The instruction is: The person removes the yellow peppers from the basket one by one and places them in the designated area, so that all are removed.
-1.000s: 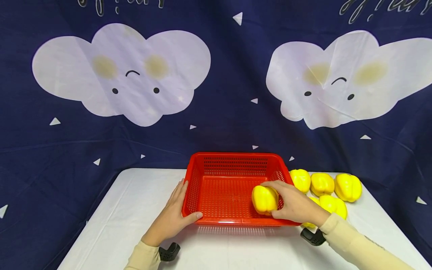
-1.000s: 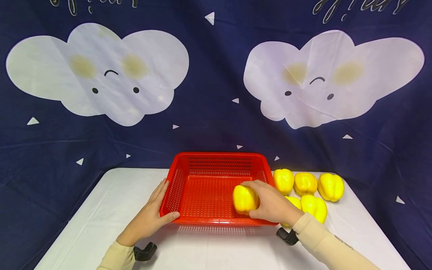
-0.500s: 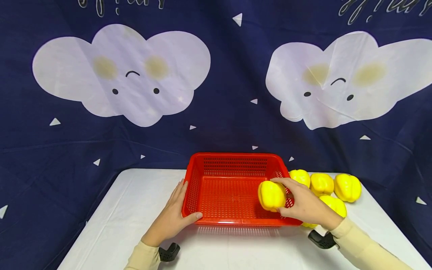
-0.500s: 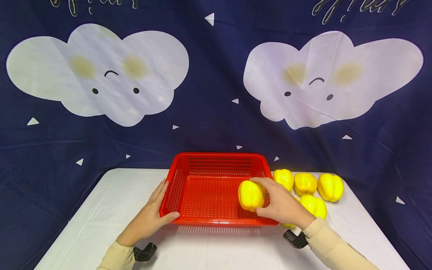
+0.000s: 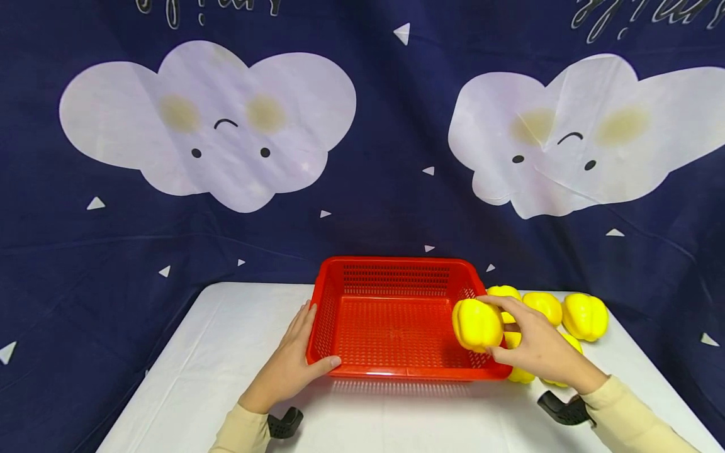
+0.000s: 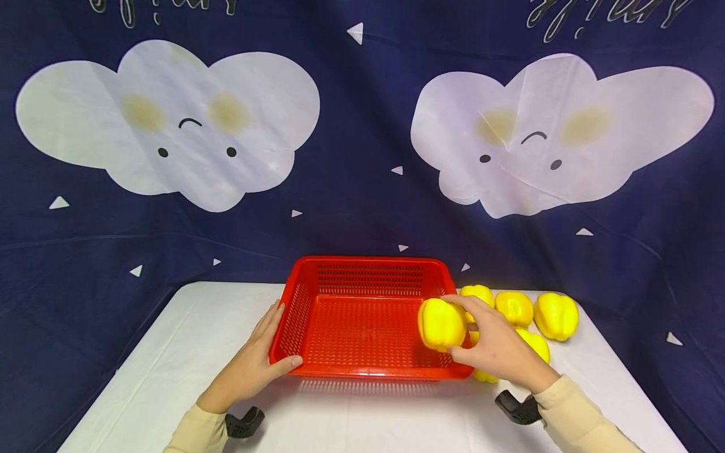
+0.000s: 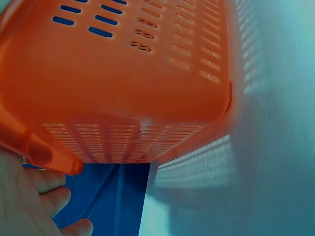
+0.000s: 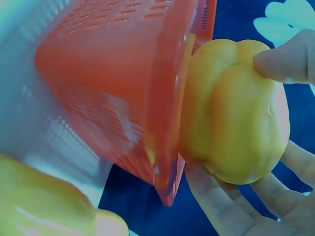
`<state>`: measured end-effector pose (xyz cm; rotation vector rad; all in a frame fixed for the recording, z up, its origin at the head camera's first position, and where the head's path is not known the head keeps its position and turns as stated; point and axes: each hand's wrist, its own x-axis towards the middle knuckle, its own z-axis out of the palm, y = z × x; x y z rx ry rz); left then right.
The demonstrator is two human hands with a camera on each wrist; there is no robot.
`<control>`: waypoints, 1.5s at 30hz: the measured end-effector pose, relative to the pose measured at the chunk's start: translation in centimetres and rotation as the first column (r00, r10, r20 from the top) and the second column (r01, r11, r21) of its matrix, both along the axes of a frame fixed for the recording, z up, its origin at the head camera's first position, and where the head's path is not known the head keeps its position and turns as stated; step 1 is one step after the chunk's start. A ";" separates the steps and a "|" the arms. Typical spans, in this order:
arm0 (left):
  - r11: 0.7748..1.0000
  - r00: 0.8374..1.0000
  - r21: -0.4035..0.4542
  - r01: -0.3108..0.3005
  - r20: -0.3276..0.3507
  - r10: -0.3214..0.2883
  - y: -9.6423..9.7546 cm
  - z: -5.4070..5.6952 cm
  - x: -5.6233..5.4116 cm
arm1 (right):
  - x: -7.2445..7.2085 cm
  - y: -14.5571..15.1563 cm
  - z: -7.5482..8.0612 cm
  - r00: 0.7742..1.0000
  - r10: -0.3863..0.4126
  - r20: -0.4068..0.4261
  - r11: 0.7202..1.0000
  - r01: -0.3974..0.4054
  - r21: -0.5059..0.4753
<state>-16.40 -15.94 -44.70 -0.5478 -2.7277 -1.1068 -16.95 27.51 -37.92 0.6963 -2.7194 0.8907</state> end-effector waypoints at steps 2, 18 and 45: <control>1.000 1.000 -0.001 -0.001 0.006 0.001 0.0 0.0 0.0 | 0.1 0.3 0.0 1.000 -0.008 -0.011 1.000 0.008 -0.005; 1.000 1.000 -0.013 -0.007 0.023 0.007 0.1 0.0 -0.1 | 1.5 2.6 0.7 0.997 -0.077 -0.001 0.997 0.077 -0.031; 1.000 1.000 -0.015 -0.009 0.016 0.009 0.0 -0.2 -0.1 | 2.3 7.5 -0.5 0.991 -0.128 -0.041 0.990 0.124 -0.073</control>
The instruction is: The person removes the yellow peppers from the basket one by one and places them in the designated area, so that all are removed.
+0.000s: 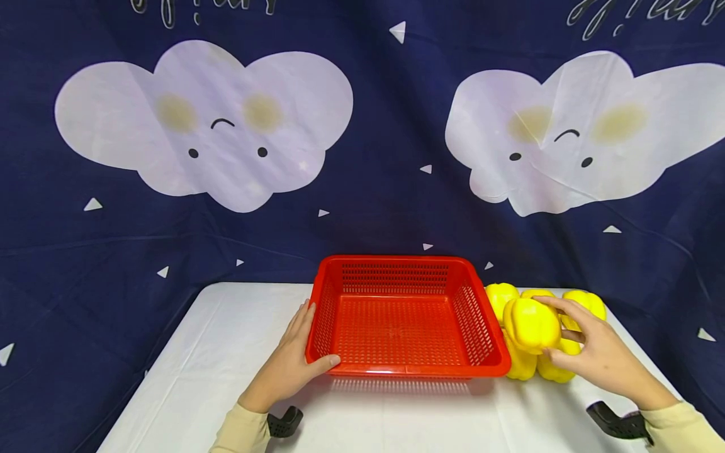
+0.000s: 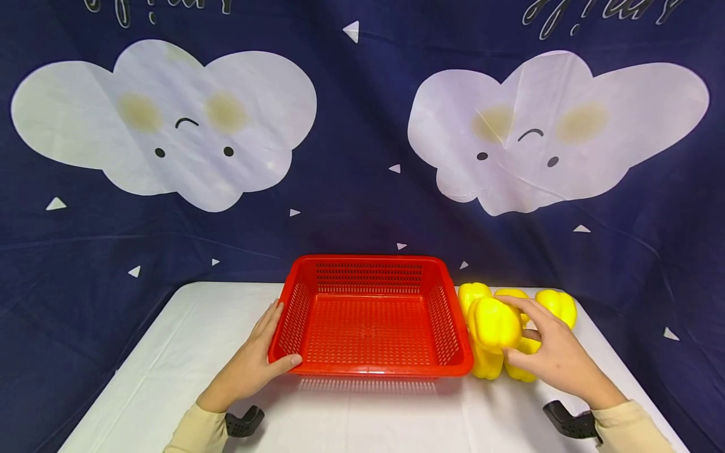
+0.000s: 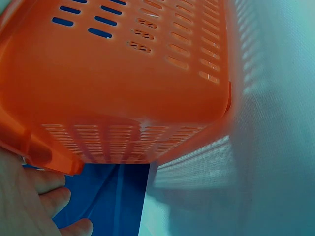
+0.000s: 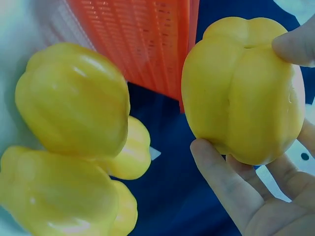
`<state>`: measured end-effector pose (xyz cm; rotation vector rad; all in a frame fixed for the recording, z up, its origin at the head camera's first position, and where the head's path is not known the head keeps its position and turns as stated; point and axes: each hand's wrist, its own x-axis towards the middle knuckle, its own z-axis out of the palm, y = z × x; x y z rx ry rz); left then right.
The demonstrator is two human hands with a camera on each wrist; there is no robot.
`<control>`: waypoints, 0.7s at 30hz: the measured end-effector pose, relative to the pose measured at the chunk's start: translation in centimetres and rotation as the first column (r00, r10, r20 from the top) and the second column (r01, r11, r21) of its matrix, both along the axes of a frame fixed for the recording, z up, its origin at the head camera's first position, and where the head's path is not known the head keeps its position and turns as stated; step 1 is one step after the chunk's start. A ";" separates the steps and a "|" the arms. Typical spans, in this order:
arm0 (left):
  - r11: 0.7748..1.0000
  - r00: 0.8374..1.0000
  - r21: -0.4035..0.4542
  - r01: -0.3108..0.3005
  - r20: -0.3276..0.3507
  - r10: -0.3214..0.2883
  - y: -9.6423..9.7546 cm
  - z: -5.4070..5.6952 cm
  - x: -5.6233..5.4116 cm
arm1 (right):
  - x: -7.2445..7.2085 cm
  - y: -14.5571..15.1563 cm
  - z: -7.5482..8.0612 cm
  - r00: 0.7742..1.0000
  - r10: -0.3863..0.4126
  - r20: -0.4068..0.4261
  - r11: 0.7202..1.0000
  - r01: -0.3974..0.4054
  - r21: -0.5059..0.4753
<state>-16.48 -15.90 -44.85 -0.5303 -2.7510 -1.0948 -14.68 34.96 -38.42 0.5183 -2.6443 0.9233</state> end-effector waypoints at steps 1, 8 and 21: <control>1.000 1.000 -0.001 -0.001 -0.001 0.001 0.0 0.0 0.0 | 0.0 0.2 -0.1 1.000 -0.008 0.002 1.000 0.008 0.005; 1.000 1.000 0.000 -0.002 0.008 0.002 0.1 0.1 0.0 | 0.4 1.6 -0.2 0.999 -0.041 -0.003 0.998 0.041 0.046; 1.000 1.000 -0.001 -0.009 0.008 0.009 0.0 0.0 0.0 | 0.5 4.0 -1.1 0.997 -0.081 -0.021 0.994 0.082 0.076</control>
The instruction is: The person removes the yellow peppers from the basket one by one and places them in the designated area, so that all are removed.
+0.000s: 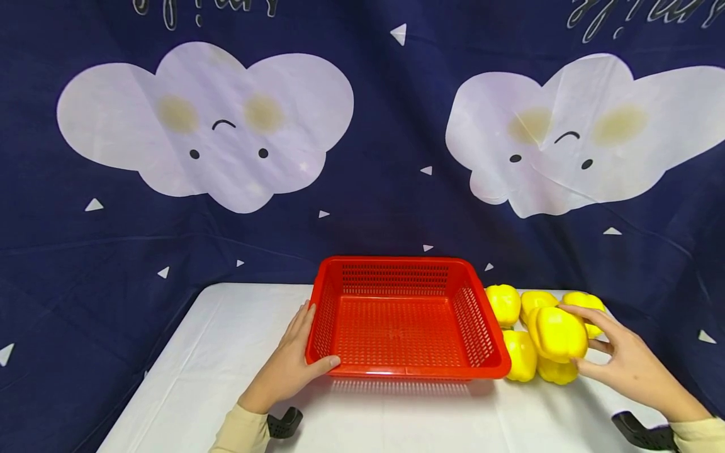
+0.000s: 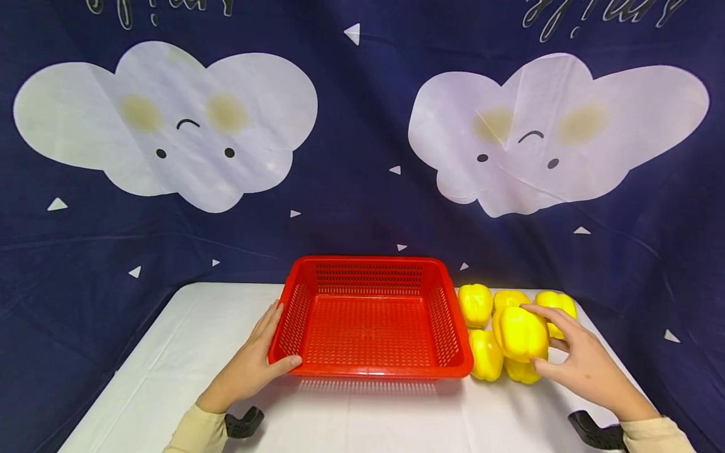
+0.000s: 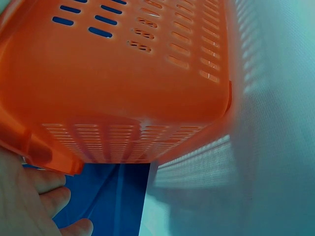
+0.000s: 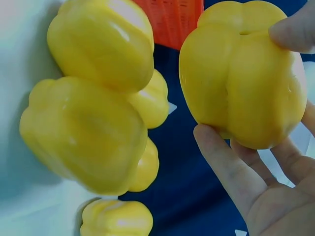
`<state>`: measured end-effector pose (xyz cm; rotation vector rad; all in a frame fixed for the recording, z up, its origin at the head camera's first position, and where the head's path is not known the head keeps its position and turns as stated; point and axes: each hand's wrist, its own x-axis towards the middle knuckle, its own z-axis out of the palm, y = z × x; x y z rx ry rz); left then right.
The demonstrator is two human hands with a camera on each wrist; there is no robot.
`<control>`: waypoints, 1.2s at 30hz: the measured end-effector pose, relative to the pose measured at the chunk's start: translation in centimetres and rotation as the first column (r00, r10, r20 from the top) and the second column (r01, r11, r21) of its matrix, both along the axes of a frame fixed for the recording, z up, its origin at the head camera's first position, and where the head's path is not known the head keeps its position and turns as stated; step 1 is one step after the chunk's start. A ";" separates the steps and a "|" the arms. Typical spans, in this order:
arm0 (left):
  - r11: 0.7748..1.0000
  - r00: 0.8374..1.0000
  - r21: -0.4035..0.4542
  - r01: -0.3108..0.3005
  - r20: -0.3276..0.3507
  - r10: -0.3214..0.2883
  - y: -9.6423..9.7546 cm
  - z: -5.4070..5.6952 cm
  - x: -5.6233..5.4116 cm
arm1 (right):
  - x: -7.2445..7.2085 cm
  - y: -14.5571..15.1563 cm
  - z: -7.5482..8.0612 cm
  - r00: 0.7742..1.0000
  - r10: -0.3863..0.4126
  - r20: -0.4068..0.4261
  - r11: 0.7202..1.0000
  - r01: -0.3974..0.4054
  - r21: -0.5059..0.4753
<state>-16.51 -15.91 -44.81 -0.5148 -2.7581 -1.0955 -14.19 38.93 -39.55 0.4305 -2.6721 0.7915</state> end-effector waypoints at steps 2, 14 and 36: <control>1.000 1.000 0.001 0.003 -0.001 -0.003 0.0 0.0 0.0 | 0.1 0.4 -0.2 1.000 0.000 -0.002 1.000 0.000 -0.004; 1.000 1.000 0.000 0.014 -0.013 -0.014 0.1 0.1 0.1 | 0.7 2.6 -1.3 1.000 0.000 -0.014 0.999 0.000 -0.038; 1.000 1.000 -0.001 0.007 -0.004 -0.007 0.1 0.0 0.1 | 1.1 6.4 -2.5 0.989 -0.142 0.047 0.989 0.139 0.058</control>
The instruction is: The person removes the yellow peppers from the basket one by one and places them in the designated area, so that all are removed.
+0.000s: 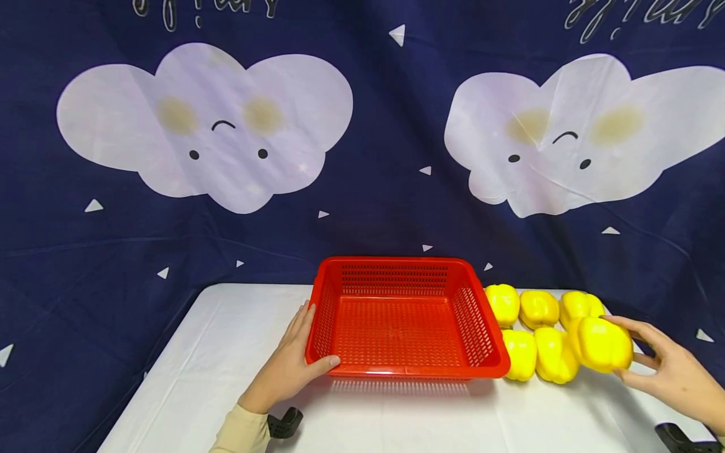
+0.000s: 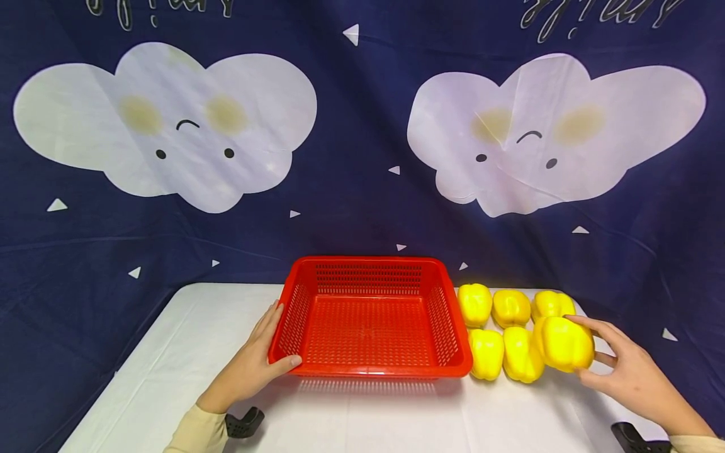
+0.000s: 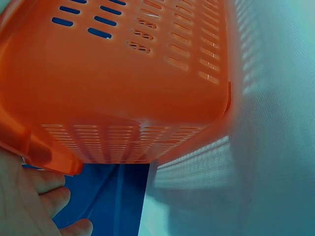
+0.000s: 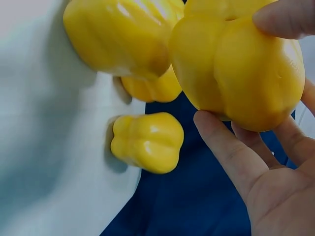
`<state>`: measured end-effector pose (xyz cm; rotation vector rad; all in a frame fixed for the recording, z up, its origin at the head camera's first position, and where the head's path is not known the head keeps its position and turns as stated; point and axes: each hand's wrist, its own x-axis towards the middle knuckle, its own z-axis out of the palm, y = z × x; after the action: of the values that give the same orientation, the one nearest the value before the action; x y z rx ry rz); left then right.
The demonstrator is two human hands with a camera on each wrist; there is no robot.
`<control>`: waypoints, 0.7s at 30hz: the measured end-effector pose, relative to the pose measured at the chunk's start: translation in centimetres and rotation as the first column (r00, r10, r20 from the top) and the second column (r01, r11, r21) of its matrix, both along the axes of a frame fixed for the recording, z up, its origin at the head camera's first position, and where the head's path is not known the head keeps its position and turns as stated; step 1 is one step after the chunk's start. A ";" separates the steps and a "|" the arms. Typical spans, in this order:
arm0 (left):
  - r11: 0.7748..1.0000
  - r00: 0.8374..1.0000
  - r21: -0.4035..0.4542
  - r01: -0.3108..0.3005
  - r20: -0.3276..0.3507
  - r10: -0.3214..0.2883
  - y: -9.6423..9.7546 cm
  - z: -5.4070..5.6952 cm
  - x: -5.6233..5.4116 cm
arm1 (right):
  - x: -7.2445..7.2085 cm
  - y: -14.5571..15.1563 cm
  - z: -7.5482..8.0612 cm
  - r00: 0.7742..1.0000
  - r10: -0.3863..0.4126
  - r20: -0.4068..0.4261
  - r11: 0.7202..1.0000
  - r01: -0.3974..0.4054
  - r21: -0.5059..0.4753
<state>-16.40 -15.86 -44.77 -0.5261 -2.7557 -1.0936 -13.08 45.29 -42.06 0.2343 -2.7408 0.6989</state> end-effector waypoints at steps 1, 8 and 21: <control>1.000 1.000 0.000 0.000 0.000 0.000 0.0 0.0 0.0 | 0.0 0.1 0.0 1.000 -0.005 0.006 1.000 0.005 0.003; 1.000 1.000 0.001 0.001 -0.003 -0.001 0.0 0.0 0.0 | -0.3 0.7 0.0 0.997 -0.029 0.073 1.000 0.030 -0.008; 1.000 1.000 0.004 0.005 -0.011 -0.005 0.0 0.0 0.0 | -0.8 1.7 -0.4 0.993 -0.055 0.103 0.999 0.054 0.008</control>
<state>-16.37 -15.91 -44.74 -0.5372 -2.7437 -1.0943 -13.90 46.98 -42.46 0.1274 -2.8354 0.7087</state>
